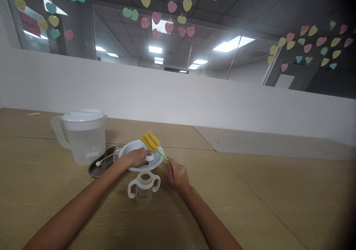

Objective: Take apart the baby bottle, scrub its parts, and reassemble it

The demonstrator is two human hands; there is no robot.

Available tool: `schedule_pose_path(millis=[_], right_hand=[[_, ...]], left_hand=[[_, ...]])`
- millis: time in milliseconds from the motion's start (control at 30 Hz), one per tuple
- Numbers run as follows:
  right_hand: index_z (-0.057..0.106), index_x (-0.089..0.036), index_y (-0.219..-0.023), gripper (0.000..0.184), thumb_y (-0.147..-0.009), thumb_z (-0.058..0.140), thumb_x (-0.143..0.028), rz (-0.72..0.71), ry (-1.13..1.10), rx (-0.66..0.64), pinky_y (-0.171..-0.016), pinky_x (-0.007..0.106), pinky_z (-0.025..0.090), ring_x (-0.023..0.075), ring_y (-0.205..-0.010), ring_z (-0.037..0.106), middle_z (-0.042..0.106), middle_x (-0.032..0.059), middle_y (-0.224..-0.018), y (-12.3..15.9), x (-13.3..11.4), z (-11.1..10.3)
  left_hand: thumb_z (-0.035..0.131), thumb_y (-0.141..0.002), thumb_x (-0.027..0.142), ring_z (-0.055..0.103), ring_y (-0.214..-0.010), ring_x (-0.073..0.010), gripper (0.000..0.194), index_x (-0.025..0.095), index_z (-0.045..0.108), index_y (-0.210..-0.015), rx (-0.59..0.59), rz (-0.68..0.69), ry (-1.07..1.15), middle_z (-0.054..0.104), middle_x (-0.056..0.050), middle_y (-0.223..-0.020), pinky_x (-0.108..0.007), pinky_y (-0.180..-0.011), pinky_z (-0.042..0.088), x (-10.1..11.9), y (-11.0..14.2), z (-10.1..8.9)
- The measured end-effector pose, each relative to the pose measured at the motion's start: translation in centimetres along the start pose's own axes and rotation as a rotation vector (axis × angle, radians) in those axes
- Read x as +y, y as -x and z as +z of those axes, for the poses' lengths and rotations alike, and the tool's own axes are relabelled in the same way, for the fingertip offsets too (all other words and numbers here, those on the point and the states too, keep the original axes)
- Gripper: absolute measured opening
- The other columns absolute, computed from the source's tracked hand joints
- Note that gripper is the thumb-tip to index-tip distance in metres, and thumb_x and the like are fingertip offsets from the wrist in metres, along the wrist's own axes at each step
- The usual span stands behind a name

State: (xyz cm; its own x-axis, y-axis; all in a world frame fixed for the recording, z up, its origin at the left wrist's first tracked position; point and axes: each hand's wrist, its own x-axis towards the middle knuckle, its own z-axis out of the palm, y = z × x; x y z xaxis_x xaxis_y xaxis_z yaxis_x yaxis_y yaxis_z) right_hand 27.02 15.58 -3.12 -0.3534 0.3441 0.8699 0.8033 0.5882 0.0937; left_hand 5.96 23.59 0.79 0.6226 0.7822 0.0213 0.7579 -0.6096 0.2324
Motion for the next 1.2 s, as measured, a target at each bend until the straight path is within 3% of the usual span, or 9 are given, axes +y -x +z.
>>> schedule_pose_path(millis=[100,267,400,567,767,900,1000,1200], right_hand=[[0.052,-0.011,-0.106,0.026,-0.093,0.03,-0.017,-0.001,0.002,0.003,-0.055,0.022,0.048,0.0146,-0.063,0.064,0.069,0.0081,-0.082,0.1,0.1,0.1],[0.053,-0.011,-0.106,0.027,-0.093,0.031,-0.018,0.011,-0.015,-0.009,-0.056,0.022,0.049,0.0147,-0.065,0.065,0.068,0.0084,-0.081,0.2,0.1,0.2],[0.054,-0.012,-0.105,0.027,-0.094,0.03,-0.019,0.055,-0.024,0.016,-0.054,0.021,0.048,0.0143,-0.06,0.063,0.068,0.0073,-0.076,0.2,0.1,0.2],[0.054,-0.013,-0.104,0.027,-0.093,0.03,-0.021,0.162,-0.062,0.02,-0.055,0.021,0.047,0.0141,-0.058,0.062,0.067,0.0063,-0.075,0.2,0.1,0.2],[0.054,-0.012,-0.106,0.028,-0.094,0.03,-0.021,0.132,-0.101,-0.021,-0.058,0.021,0.047,0.014,-0.062,0.063,0.067,0.0062,-0.078,0.3,-0.3,0.2],[0.054,-0.011,-0.107,0.029,-0.094,0.031,-0.021,0.08,-0.079,0.011,-0.056,0.021,0.048,0.0136,-0.058,0.062,0.067,0.0064,-0.074,0.2,-0.3,0.0],[0.054,-0.01,-0.107,0.029,-0.094,0.031,-0.02,0.039,-0.055,0.021,-0.053,0.022,0.047,0.0138,-0.056,0.062,0.066,0.0062,-0.07,0.1,-0.1,-0.1],[0.054,-0.009,-0.106,0.028,-0.094,0.031,-0.02,-0.009,-0.05,0.047,-0.049,0.022,0.044,0.0129,-0.053,0.061,0.066,0.0058,-0.067,0.2,-0.1,-0.1]], left_hand=[[0.055,-0.077,0.029,0.054,-0.108,-0.0268,0.038,0.017,0.055,-0.113,-0.003,-0.005,0.023,0.06,-0.012,-0.116,-0.034,-0.09,0.04,0.1,0.1,-0.1],[0.065,-0.063,0.018,0.057,-0.1,-0.0279,0.051,0.017,0.054,-0.113,0.012,-0.053,0.054,0.061,-0.011,-0.108,-0.034,-0.085,0.044,0.1,0.2,-0.7],[0.07,-0.056,0.019,0.059,-0.087,-0.0221,0.058,0.019,0.053,-0.112,0.056,-0.054,0.109,0.056,-0.008,-0.108,-0.029,-0.076,0.048,-0.3,0.7,-2.3],[0.072,-0.054,0.022,0.054,-0.085,-0.018,0.074,0.018,0.045,-0.122,0.277,0.047,0.353,0.049,-0.004,-0.097,-0.03,-0.077,0.05,-0.1,2.5,-5.7],[0.072,-0.058,0.021,0.054,-0.085,-0.0129,0.092,0.026,0.025,-0.137,0.498,0.155,0.691,0.039,0.003,-0.084,-0.031,-0.085,0.048,1.4,4.8,-8.7],[0.068,-0.063,0.021,0.055,-0.087,-0.0136,0.08,0.023,0.029,-0.133,0.564,0.149,0.763,0.043,0.002,-0.085,-0.032,-0.085,0.048,2.1,5.5,-9.4],[0.065,-0.066,0.022,0.055,-0.081,-0.0127,0.064,0.021,0.036,-0.124,0.553,0.121,0.725,0.047,0.002,-0.082,-0.032,-0.083,0.049,2.3,5.6,-9.5],[0.062,-0.071,0.03,0.056,-0.079,-0.0122,0.051,0.021,0.043,-0.118,0.518,0.135,0.667,0.049,0.0,-0.087,-0.028,-0.076,0.049,2.5,5.4,-9.2]])
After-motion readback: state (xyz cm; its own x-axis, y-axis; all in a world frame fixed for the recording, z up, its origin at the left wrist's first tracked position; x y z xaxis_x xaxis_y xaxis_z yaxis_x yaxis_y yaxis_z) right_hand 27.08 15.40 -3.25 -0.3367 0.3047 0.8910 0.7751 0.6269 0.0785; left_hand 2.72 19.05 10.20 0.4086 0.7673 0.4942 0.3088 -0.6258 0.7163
